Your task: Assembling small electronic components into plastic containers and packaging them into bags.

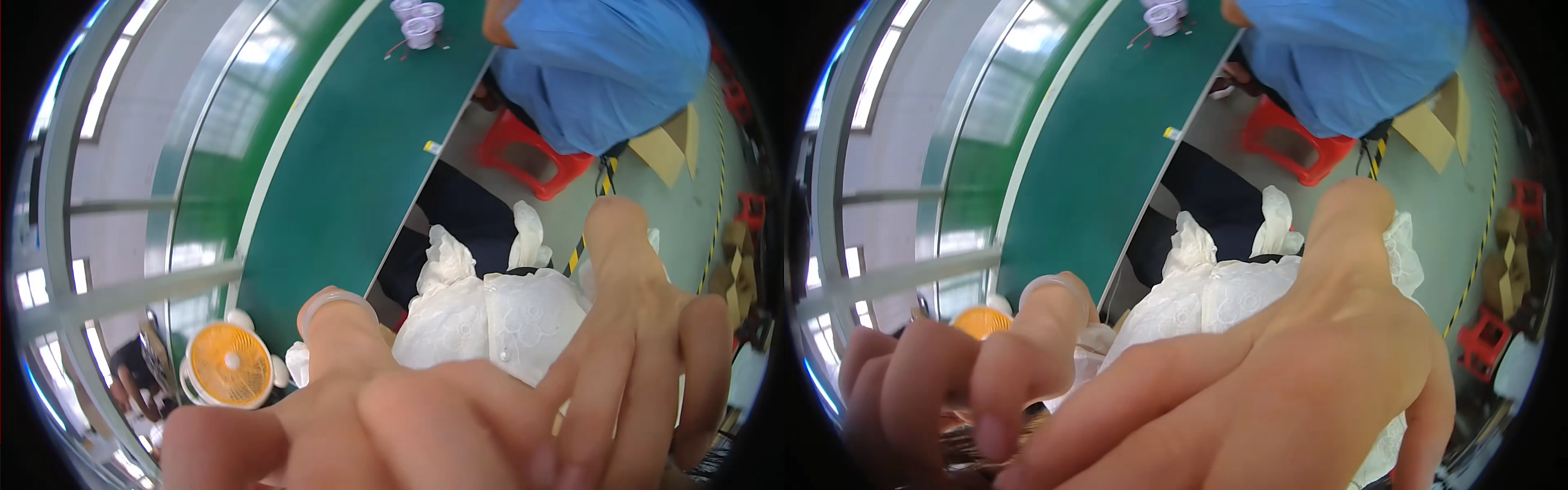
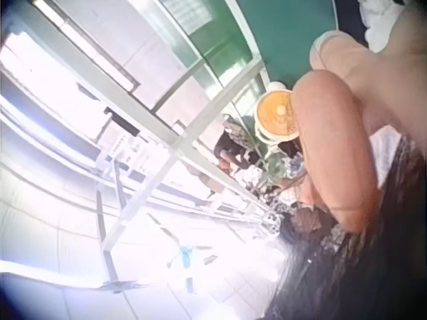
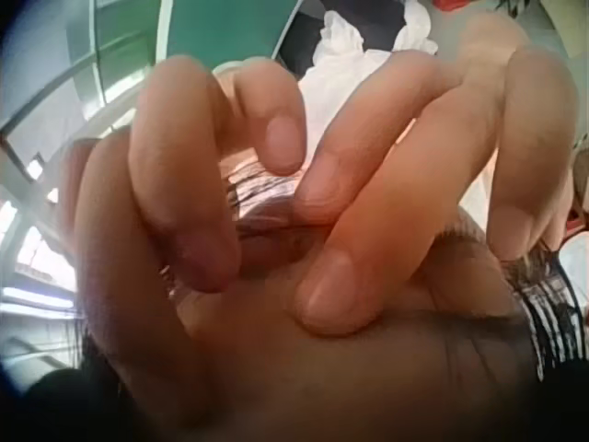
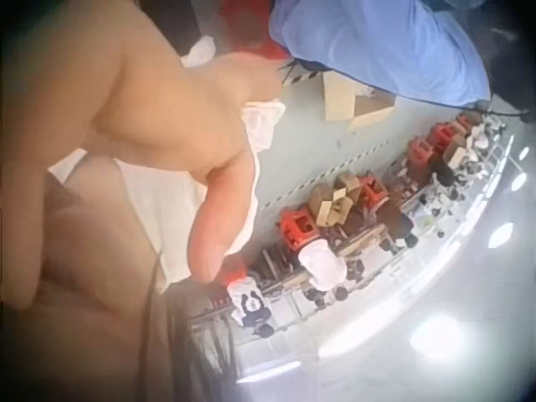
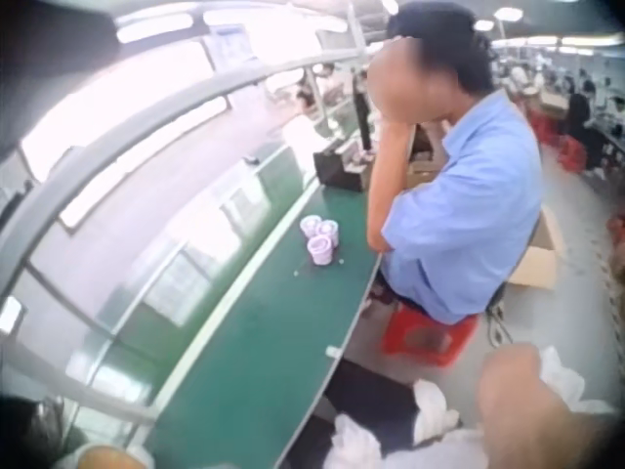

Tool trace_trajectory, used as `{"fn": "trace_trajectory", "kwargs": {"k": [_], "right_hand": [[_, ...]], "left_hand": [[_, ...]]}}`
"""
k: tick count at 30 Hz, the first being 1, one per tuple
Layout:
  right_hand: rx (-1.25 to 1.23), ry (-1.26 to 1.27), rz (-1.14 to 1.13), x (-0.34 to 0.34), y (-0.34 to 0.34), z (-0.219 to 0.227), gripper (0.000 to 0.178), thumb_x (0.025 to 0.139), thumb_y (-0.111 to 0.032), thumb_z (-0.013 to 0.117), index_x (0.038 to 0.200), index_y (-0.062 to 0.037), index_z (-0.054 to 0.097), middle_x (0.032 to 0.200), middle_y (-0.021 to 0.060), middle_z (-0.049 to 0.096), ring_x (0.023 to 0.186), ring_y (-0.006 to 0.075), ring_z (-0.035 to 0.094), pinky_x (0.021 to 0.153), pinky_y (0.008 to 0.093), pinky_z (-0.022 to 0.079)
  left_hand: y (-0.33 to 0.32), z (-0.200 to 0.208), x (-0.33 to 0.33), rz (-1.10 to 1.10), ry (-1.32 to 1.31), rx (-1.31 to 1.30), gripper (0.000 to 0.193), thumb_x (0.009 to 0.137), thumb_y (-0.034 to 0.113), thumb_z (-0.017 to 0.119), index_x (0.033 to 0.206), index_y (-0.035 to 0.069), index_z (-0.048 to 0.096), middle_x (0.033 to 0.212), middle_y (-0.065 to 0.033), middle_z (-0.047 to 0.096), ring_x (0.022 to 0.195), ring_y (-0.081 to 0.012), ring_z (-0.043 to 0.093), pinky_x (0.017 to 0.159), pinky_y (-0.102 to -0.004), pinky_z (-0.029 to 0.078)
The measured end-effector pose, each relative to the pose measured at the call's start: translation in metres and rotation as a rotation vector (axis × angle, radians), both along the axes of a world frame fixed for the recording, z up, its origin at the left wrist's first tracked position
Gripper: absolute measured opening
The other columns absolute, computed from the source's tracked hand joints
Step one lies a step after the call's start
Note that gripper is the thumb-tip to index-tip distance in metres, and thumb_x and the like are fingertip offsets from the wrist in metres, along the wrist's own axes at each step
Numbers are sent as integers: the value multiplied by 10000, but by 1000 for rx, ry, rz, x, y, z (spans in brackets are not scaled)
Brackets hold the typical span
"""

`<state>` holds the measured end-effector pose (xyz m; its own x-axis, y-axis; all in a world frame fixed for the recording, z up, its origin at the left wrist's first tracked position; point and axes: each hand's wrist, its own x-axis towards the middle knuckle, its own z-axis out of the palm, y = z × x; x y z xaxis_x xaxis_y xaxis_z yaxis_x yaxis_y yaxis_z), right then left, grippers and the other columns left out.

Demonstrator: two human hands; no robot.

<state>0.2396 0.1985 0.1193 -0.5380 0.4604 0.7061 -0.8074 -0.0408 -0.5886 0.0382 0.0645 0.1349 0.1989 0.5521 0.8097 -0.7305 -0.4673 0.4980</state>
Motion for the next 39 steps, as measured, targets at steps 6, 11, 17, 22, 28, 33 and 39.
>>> {"fn": "trace_trajectory", "kwargs": {"k": [6,11,17,22,28,33,39], "right_hand": [[-56,51,579,-15,7,8,164,750,-116,453,873,-11,428,832,157,477,770,258,431,690,381,344],[-96,162,1017,-27,3,21,150,774,-93,383,824,31,451,852,212,475,785,299,443,711,422,348],[-105,285,1532,-43,15,16,236,803,-65,299,764,83,480,876,279,473,803,348,457,736,471,352],[234,418,1859,-23,8,16,276,789,-70,299,850,134,476,887,319,456,807,366,456,779,481,330],[452,472,1436,-52,-2,-4,254,832,-167,391,872,68,479,756,121,476,573,220,447,590,332,398],[436,355,1512,-103,4,-25,239,806,-179,457,882,36,531,789,108,543,597,227,494,561,332,400],[351,208,1439,-116,18,-48,243,755,-204,540,832,26,561,748,82,579,560,210,517,528,326,398]], "left_hand": [[-38,21,-11,110,-112,101,335,739,244,411,1055,139,371,1129,-60,392,1022,-201,331,848,-356,255],[-67,47,15,150,-133,170,249,753,119,444,1002,124,424,1095,6,456,980,-130,390,830,-302,281],[-11,38,43,489,-369,129,160,742,24,477,870,119,489,986,37,516,660,-99,509,570,-199,368],[-32,32,12,-169,-125,186,64,782,184,481,820,133,480,845,36,517,563,-58,434,523,-195,338],[-63,2,1,-107,97,506,145,754,157,414,647,77,472,556,-4,421,441,-127,391,421,-257,296],[-26,19,8,811,-256,-534,276,818,321,345,762,149,554,741,-23,485,695,-173,430,711,-340,313],[-20,52,28,675,-219,-269,193,805,274,391,746,149,526,690,-7,462,659,-142,409,706,-308,309]]}}
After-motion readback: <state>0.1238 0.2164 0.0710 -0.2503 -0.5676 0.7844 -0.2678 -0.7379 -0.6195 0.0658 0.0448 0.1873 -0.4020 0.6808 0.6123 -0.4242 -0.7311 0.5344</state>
